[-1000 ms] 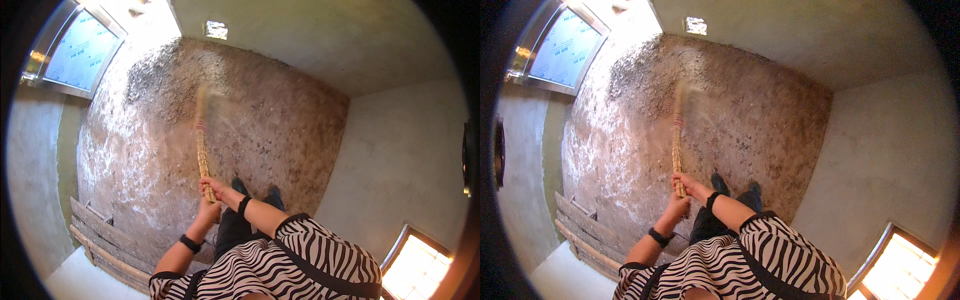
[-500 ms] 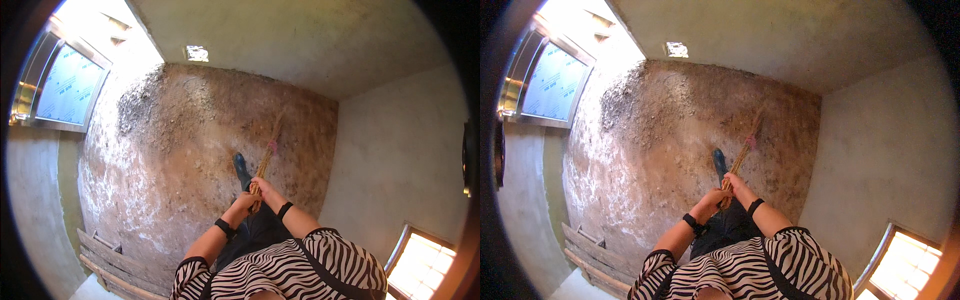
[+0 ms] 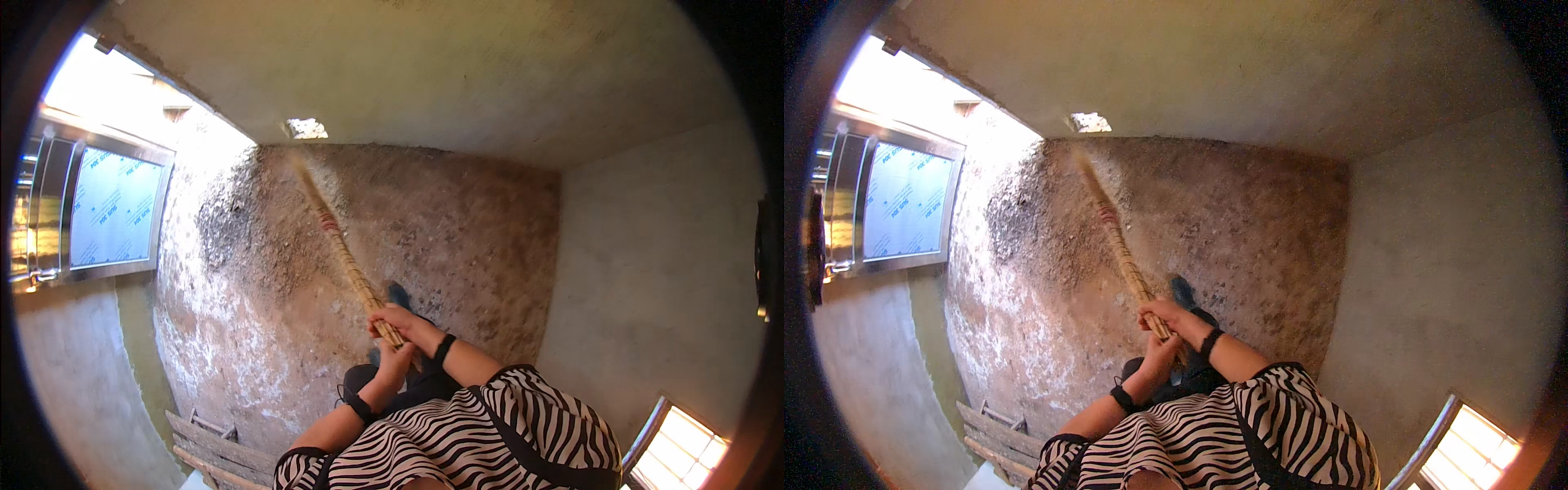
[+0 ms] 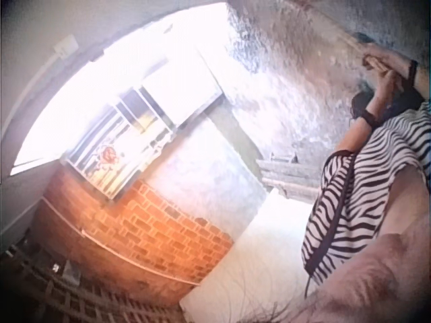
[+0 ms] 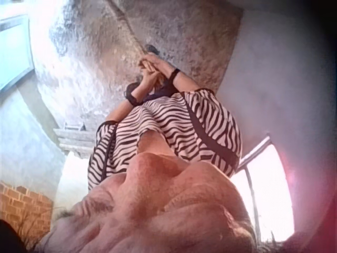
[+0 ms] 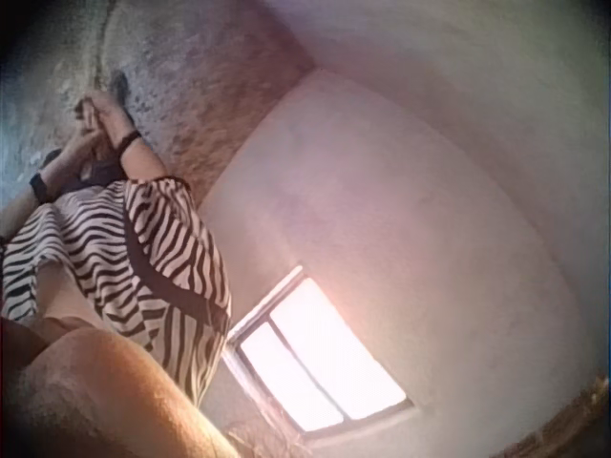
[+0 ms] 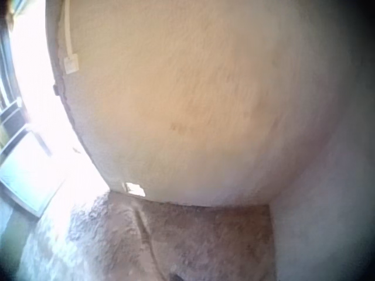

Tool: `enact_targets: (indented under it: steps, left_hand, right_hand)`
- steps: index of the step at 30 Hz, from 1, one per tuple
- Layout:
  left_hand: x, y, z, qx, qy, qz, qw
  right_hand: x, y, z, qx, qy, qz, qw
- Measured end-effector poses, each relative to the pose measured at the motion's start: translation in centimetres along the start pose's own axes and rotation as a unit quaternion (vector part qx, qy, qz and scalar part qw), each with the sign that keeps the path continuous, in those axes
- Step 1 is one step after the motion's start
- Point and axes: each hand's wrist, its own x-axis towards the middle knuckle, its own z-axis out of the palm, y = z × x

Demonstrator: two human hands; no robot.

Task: The person sweeps debris into a pile using a broom and then shovels the pile into a bucket.

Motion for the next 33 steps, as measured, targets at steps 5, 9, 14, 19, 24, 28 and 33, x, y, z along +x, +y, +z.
enact_targets:
  steps: [5,9,14,19,24,28,33]
  left_hand:
    - [0.9,4.5,0.2,0.065,-0.125,-0.207,0.968]
    - [2.9,6.6,-7.9,-0.042,-0.085,-0.146,0.985]
    - [1.8,3.2,-22.2,-0.134,0.065,-0.119,0.982]
    - [-2.6,0.1,-34.2,-0.170,0.155,-0.166,0.959]
    - [-5.8,-0.4,-41.4,-0.171,0.204,-0.171,0.949]
    - [-7.5,-1.5,-47.5,-0.198,0.235,-0.189,0.932]
    - [-8.2,-3.8,-51.9,-0.156,0.266,-0.163,0.937]
  right_hand:
    - [-5.2,-1.4,-10.9,0.011,0.132,-0.063,0.989]
    - [-7.4,-5.5,-16.2,-0.046,0.188,-0.073,0.978]
    - [2.6,-8.3,-14.4,-0.079,0.218,-0.107,0.967]
    - [12.9,-11.4,0.6,-0.180,0.199,-0.108,0.957]
    - [19.9,-9.1,6.1,-0.416,0.194,0.010,0.888]
    - [13.3,-7.3,9.8,-0.488,0.244,-0.013,0.838]
    - [6.4,-3.0,12.9,-0.309,0.298,-0.063,0.901]
